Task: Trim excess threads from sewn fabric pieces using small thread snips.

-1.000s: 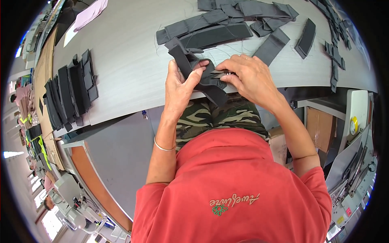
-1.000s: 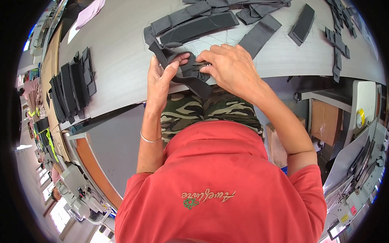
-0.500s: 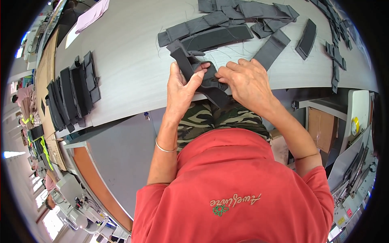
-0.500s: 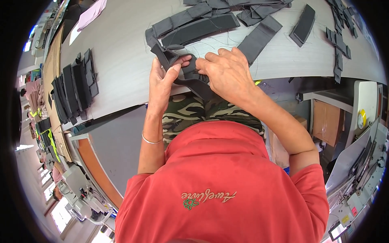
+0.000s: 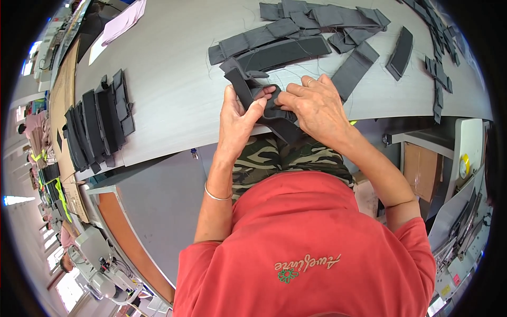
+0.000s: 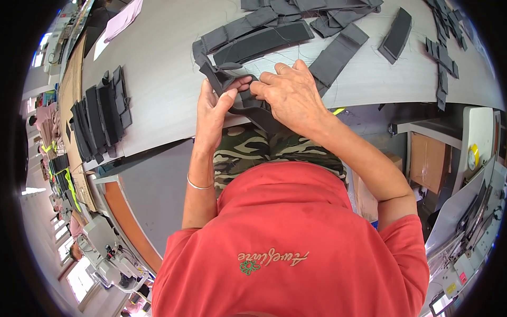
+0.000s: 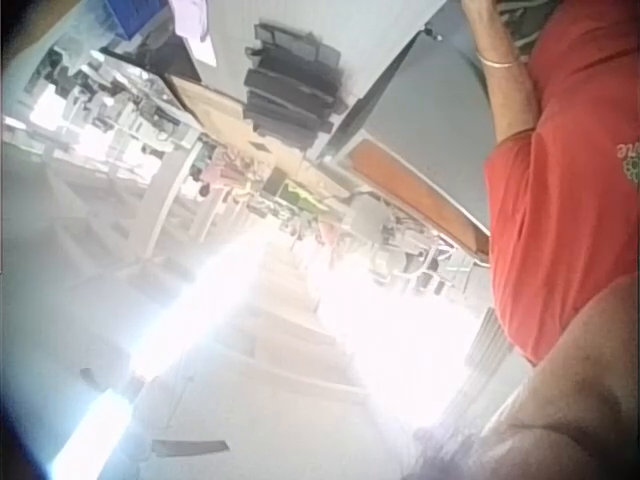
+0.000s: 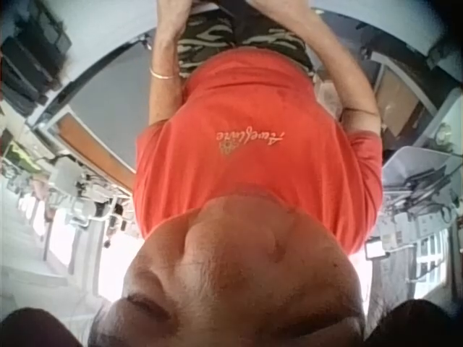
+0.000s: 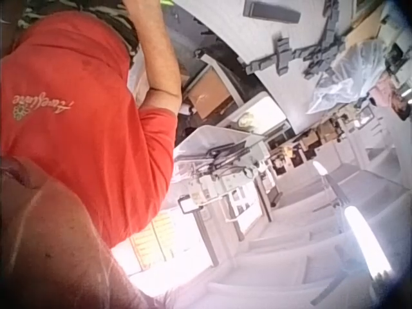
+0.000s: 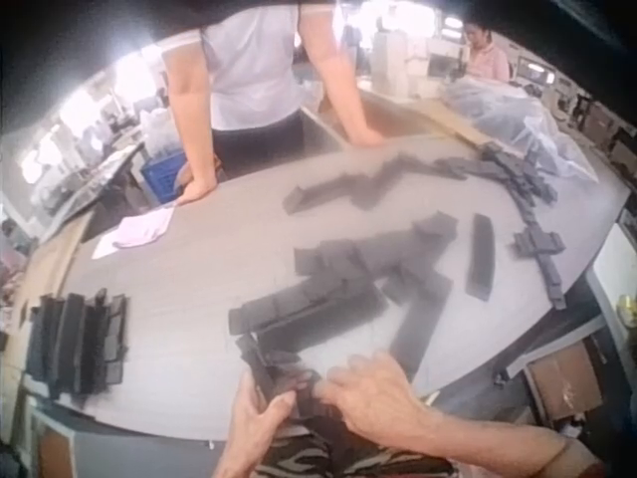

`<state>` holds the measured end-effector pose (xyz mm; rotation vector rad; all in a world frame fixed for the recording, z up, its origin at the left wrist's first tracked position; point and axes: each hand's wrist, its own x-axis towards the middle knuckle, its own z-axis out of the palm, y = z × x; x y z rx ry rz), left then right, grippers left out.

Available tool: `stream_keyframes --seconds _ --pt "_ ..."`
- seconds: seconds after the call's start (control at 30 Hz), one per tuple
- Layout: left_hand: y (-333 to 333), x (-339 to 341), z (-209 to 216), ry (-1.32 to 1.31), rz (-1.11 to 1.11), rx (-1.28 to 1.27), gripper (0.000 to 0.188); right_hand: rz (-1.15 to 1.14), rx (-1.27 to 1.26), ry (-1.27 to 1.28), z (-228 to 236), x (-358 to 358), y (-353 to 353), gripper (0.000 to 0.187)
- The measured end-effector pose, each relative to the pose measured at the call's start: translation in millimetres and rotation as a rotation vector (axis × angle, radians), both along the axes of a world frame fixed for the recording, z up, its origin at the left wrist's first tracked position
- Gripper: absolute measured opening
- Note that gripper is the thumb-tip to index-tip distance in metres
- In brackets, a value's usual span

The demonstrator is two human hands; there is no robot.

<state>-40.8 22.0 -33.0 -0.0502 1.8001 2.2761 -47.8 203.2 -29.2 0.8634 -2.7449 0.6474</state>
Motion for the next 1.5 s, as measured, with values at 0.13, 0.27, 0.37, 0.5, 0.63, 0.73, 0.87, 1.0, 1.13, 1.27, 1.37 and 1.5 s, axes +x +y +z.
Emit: stream_keyframes --seconds 0.13,0.27,0.37,0.5,0.63,0.73,0.87,1.0,1.13,1.27,1.37,1.5 --pt "-0.8 0.6 -1.8 0.003 -0.006 0.007 0.032 0.054 -0.013 0.021 -2.6 -4.0 2.1 0.002" --pt "-0.9 1.4 -3.4 -0.006 -0.008 0.004 0.033 0.100 0.005 0.060 -6.1 -10.3 3.3 0.003" --pt "-2.3 1.1 -4.9 0.001 -0.013 0.013 0.034 0.127 -0.015 0.062 -9.2 -13.0 3.6 0.004" --pt "-2.4 0.0 -2.4 -0.005 -0.015 0.007 0.035 0.128 -0.021 0.062 -8.5 -13.7 5.1 0.004" --pt "-2.3 0.1 -1.4 -0.014 -0.017 0.010 0.035 0.134 -0.024 0.073 -8.2 -13.1 4.2 0.006" --pt "-1.8 0.6 -1.2 -0.012 -0.017 0.017 0.036 0.150 -0.006 0.083 -7.2 -13.2 4.5 0.010" --pt "-0.8 1.4 -0.6 -0.015 -0.013 0.019 0.036 0.149 -0.012 0.094 -9.2 -12.7 3.6 0.013" --pt "-1.1 2.1 1.1 -0.033 -0.015 -0.002 0.036 0.156 0.009 0.074 -8.8 -12.5 2.1 0.016" --pt "-0.4 2.7 2.6 -0.012 -0.009 -0.015 0.035 0.161 0.024 0.060 -9.8 -12.1 0.9 0.018" --pt "-0.3 2.8 2.7 -0.006 -0.007 -0.025 0.034 0.169 0.007 0.053 -10.6 -12.2 1.2 0.016" --pt "0.4 3.0 2.7 -0.003 0.002 -0.026 0.034 0.156 0.036 0.061 -10.7 -11.6 1.2 0.013" --pt "-1.3 1.7 2.9 -0.002 -0.011 -0.068 0.034 0.057 -0.099 -0.061 -9.1 -7.4 1.9 0.009"
